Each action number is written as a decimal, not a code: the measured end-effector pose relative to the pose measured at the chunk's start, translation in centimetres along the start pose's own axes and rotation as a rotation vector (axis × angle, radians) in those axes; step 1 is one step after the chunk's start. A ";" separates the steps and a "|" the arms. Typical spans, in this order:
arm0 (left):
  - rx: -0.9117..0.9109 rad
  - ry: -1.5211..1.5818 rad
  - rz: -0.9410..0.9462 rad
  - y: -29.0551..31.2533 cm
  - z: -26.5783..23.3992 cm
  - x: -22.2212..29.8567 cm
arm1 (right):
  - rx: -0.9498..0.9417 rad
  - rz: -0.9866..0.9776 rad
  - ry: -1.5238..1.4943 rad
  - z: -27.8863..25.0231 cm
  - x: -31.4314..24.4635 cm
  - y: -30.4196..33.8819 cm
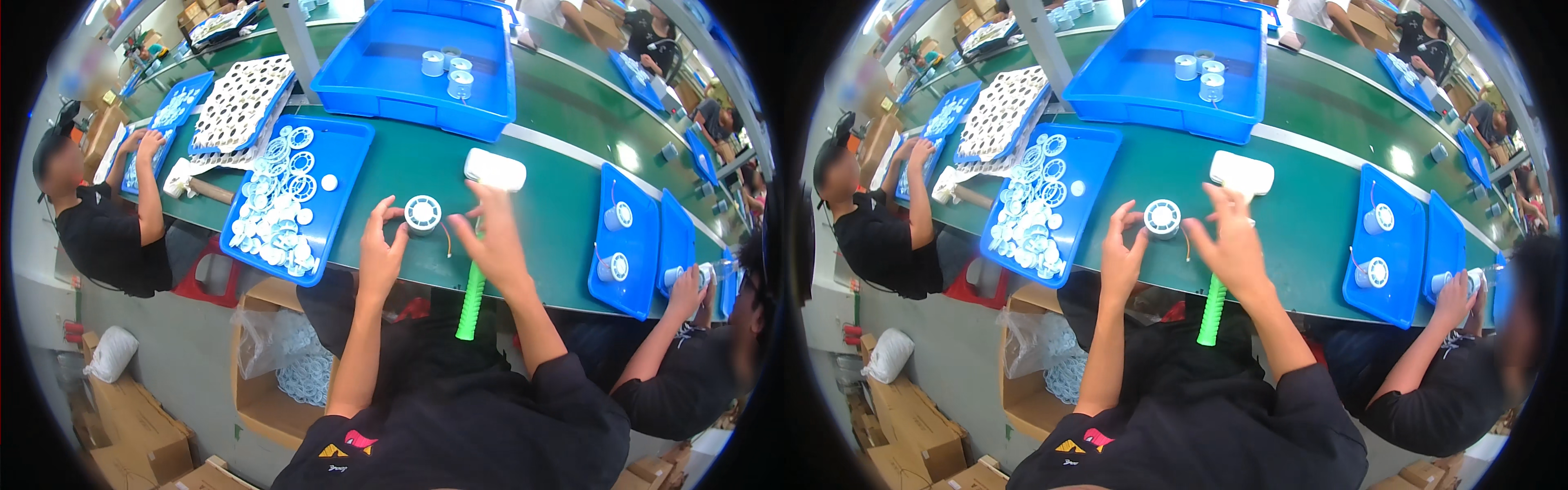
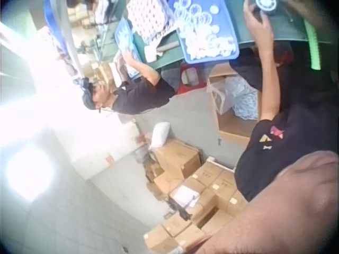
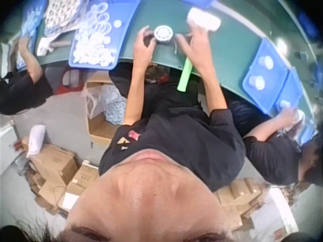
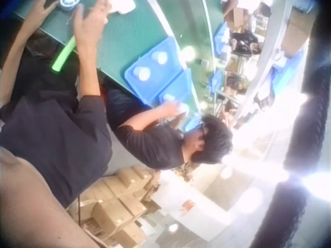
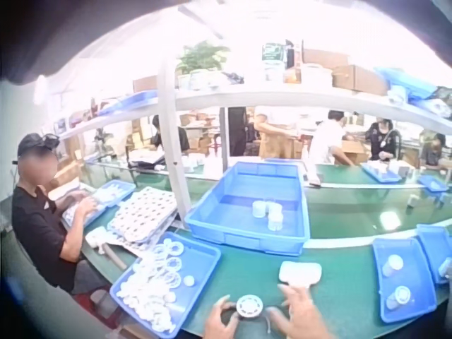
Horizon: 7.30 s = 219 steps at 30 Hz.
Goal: The worker is assembling small electronic components by hand and using a mallet on an industrial production line.
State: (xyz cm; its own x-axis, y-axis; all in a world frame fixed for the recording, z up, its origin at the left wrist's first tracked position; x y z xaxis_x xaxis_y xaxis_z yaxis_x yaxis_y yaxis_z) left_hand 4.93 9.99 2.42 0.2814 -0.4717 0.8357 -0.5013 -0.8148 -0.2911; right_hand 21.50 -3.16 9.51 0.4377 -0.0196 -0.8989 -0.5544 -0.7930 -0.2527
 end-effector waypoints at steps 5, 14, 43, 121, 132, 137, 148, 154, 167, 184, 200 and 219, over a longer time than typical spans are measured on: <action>-0.024 -0.066 0.011 -0.7 1.1 0.4 | -0.210 -0.144 0.253 6.2 2.4 -1.9; -0.003 -0.094 -0.045 0.1 0.5 0.4 | 0.367 -0.001 0.279 -11.4 1.6 0.3; 0.045 -0.234 0.064 0.2 0.5 0.9 | 0.239 -0.664 0.393 -2.5 0.3 -23.2; 0.064 -0.657 0.075 -7.1 3.1 5.4 | -0.235 -0.379 0.492 5.8 5.2 -3.4; 0.198 -0.729 0.364 -5.6 7.7 7.7 | 0.013 -0.284 0.371 1.0 2.8 0.3; 0.129 -0.760 0.358 -6.6 7.1 7.7 | 0.080 -0.224 0.425 -1.1 2.7 0.2; -0.116 -0.584 0.121 -10.3 2.8 0.6 | -0.464 0.136 0.117 0.5 4.3 -5.6; 0.084 -0.033 -0.067 -8.3 -1.9 -0.3 | -0.486 0.117 0.286 1.3 3.6 -5.7; -0.009 -0.284 0.158 -0.1 0.3 3.3 | 0.136 -0.272 0.395 -3.8 0.7 0.5; 0.071 -0.235 0.077 1.7 -0.6 0.7 | -0.107 -0.360 0.127 0.4 -4.1 -0.9; 0.219 -0.351 0.148 2.0 -0.9 1.5 | -0.731 -0.450 0.371 11.2 -1.2 -7.2; 0.190 -0.221 0.204 1.8 -1.4 1.4 | -0.496 -0.504 0.293 6.5 -3.9 -7.0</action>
State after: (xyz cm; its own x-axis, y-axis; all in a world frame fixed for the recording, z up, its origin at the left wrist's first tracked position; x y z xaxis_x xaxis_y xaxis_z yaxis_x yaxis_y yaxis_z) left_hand 3.31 8.34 3.69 0.3718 -0.6756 0.6367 -0.4097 -0.7349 -0.5405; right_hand 19.10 6.45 12.43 0.7614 0.3115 -0.5686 0.1148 -0.9279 -0.3546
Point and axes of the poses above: each hand's wrist, its own y-axis away from the middle knuckle, its own z-axis out of the palm, x = y × z, the point moved 10 cm from there along -y, towards the middle knuckle, and after that the axes turned 14 degrees about -y, right-handed, at the moved point
